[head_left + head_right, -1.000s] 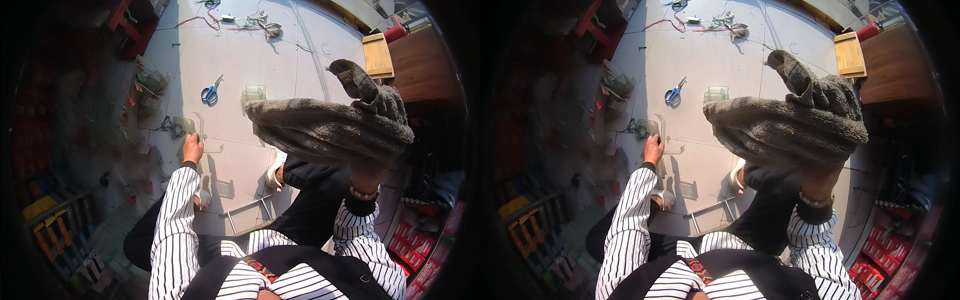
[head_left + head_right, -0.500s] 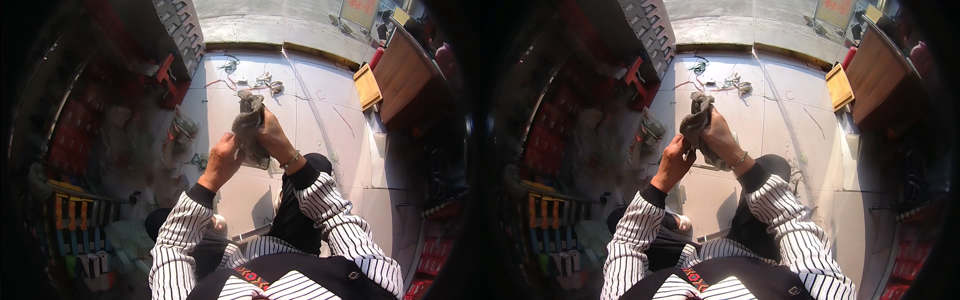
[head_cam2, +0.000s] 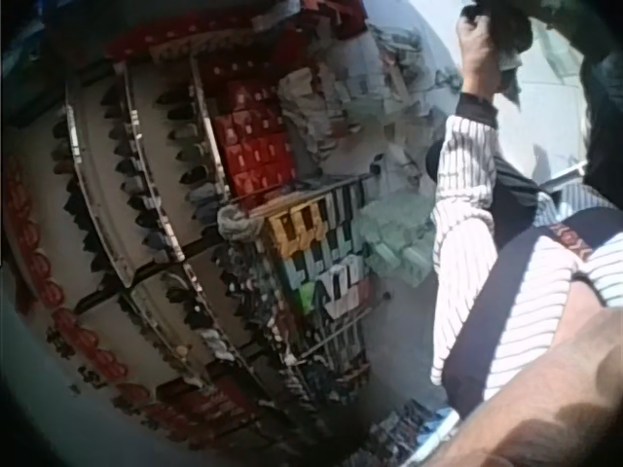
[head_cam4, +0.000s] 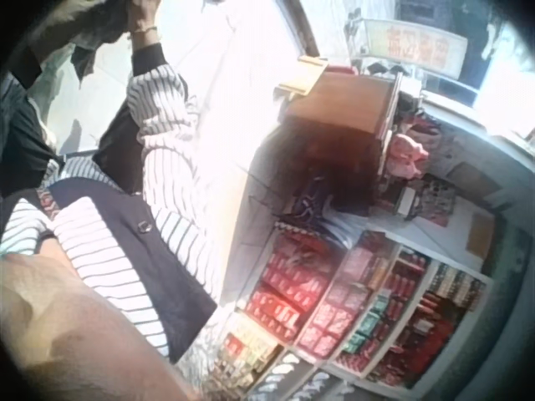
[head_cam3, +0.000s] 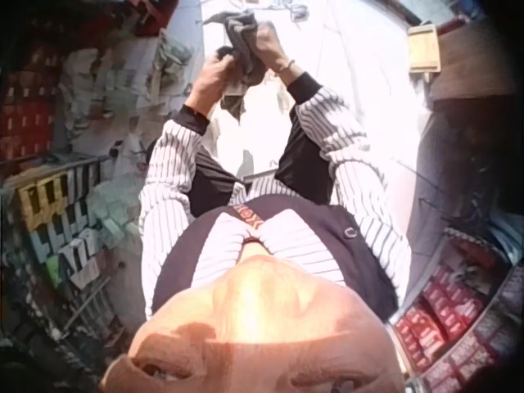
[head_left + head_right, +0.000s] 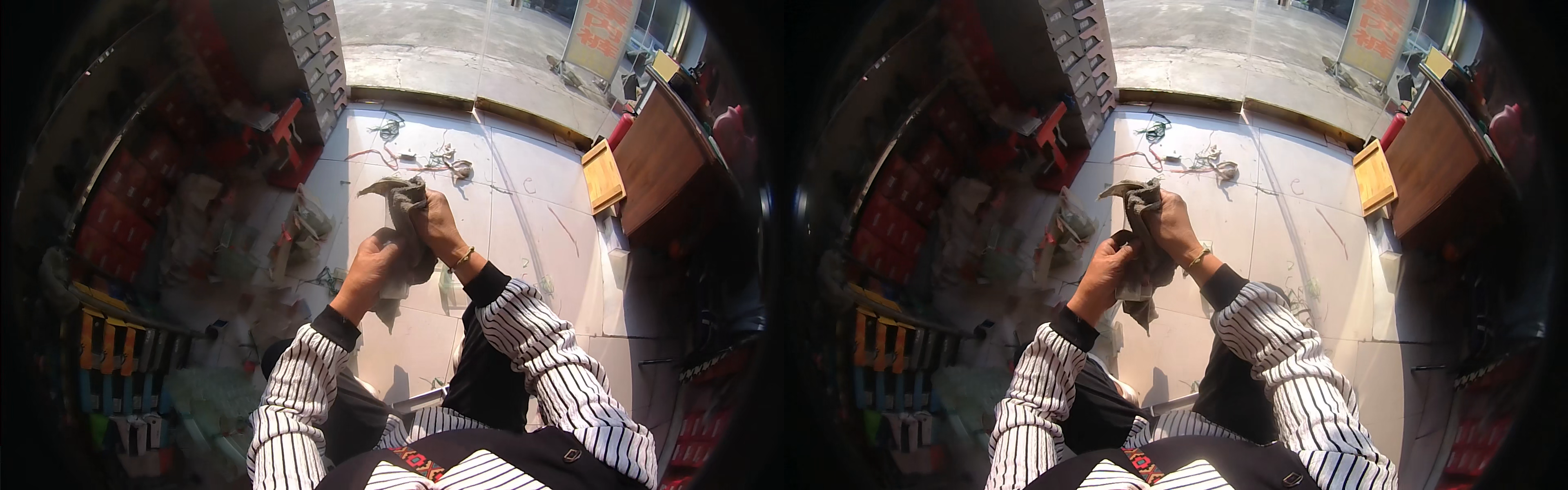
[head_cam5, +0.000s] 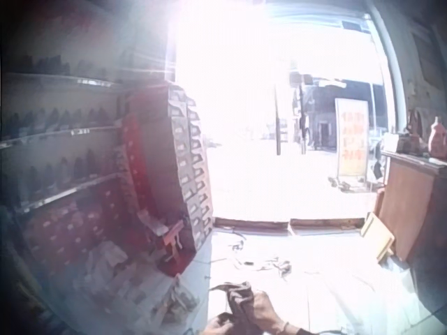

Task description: The person sits on the floor and wipes small translucent plastic parts with a gray cloth. They pick up each piece, wipe it on all sides, and place it back on the floor. The process repeats for several pieces.

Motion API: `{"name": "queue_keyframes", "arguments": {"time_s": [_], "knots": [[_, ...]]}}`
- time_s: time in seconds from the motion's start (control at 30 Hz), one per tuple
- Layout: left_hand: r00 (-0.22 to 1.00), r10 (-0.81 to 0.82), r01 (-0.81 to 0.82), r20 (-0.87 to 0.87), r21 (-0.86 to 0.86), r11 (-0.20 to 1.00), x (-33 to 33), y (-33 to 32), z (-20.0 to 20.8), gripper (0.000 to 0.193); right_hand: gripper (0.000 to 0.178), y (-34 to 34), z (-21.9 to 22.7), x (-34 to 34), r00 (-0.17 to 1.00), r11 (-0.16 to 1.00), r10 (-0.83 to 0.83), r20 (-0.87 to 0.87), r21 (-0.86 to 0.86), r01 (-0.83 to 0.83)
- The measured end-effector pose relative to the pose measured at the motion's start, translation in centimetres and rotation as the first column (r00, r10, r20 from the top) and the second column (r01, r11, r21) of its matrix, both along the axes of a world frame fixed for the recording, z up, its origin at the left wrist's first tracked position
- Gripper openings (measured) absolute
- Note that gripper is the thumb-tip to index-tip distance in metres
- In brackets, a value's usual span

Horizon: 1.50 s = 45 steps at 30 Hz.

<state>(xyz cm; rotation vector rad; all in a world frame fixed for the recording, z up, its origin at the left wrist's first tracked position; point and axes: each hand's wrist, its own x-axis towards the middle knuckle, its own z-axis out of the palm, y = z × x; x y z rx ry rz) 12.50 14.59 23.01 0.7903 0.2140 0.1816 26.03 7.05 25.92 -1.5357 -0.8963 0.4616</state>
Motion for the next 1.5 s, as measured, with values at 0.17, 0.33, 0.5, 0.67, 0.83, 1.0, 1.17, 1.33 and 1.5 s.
{"name": "queue_keyframes", "arguments": {"time_s": [0.17, 0.33, 0.5, 0.67, 0.83, 1.0, 1.17, 1.33, 1.5], "knots": [[0.985, 0.17, -0.17, -0.025, -0.042, 0.984, -0.1, 0.9, -1.7, 0.015, 0.033, 1.3, -0.1, 3.8, 0.735, 0.927, -0.104, 0.67, -0.202, 0.315], [0.938, 0.248, -0.254, -0.242, 0.005, 0.967, -1.6, 1.9, -2.6, 0.015, 0.041, 0.9, 0.8, 3.3, 0.963, 0.957, -0.227, 0.148, -0.148, 0.249], [0.959, 0.172, -0.177, -0.227, 0.001, 0.984, -1.4, 1.8, -2.1, 0.015, 0.054, 2.3, 0.5, -0.9, 0.869, 0.995, 0.097, 0.484, -0.07, -0.071], [0.989, 0.069, -0.068, -0.131, 0.016, 0.998, -1.6, 0.4, -0.8, 0.017, 0.038, 3.8, -1.6, -1.8, 0.887, 0.981, 0.172, 0.428, -0.158, -0.114], [0.991, 0.118, -0.115, -0.058, 0.047, 0.992, -1.5, -0.3, -0.4, 0.011, 0.026, 3.7, -2.8, -1.3, 0.845, 0.995, -0.035, 0.533, -0.057, 0.076], [0.981, 0.192, -0.193, 0.028, 0.032, 0.981, -1.3, -0.3, 0.3, 0.014, 0.016, 4.7, -3.7, -1.9, 0.871, 0.951, -0.308, 0.383, 0.141, 0.275], [0.932, 0.292, -0.261, 0.214, -0.162, 0.952, -1.4, 1.5, 1.4, 0.016, 0.006, 4.5, -2.5, -2.2, 0.762, 0.899, -0.143, -0.631, 0.239, 0.367], [0.898, 0.437, -0.423, -0.051, 0.171, 0.89, -1.7, 1.4, 0.9, 0.014, 0.035, 3.8, -0.7, -2.8, 0.868, 0.937, 0.178, -0.463, 0.35, -0.006], [0.941, 0.338, -0.323, 0.027, 0.367, 0.872, -1.3, -0.6, 0.0, 0.025, 0.015, 4.1, -1.1, -4.0, 0.942, 0.996, 0.04, -0.333, 0.094, -0.01]]}}
